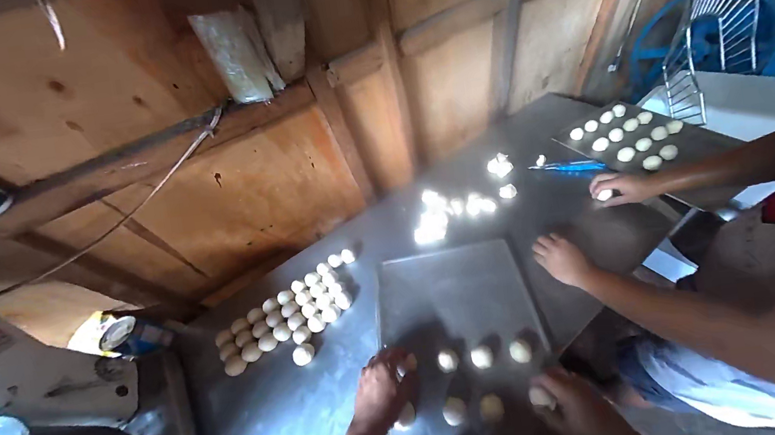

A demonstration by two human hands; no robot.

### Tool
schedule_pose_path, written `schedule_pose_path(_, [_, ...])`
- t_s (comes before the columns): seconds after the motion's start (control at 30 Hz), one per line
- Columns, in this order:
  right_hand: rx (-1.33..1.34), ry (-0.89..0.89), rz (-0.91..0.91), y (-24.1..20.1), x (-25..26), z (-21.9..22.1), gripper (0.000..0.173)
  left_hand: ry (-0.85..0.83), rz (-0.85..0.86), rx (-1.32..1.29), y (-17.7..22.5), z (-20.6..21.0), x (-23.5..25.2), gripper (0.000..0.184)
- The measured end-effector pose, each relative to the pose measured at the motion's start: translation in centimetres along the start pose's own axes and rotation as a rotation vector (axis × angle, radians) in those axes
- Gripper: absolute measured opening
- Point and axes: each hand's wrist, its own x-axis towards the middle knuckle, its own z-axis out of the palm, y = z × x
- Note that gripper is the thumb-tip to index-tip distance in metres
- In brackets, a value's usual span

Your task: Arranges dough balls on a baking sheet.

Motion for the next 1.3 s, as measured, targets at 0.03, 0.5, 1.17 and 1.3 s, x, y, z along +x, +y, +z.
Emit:
schedule_pose_path(0.03, [-0.01,0.036,-0.005,-0.1,0.0,0.3,0.04,-0.02,-0.028,0.022,0.0,-0.1,-0.2,0.044])
schedule_pose_path(0.5, [-0.396,0.155,-0.156,-5.7,1.2,4.8,0.032,-0.094,0.219,0.155,6.4,5.3,-5.7,0.047])
schedule_pose_path(1.17, [-0.474,-0.111,-0.357,-29.7,27.7,10.8,0.055,0.248,-0.352,-0.284,-16.1,-9.8,3.9,0.052])
schedule_pose_path(1.3, [-0.55,-0.072,-0.306,-30.4,30.2,13.6,0.059,0.199,-0.429,-0.275,-14.9,-8.1,5.1,0.062])
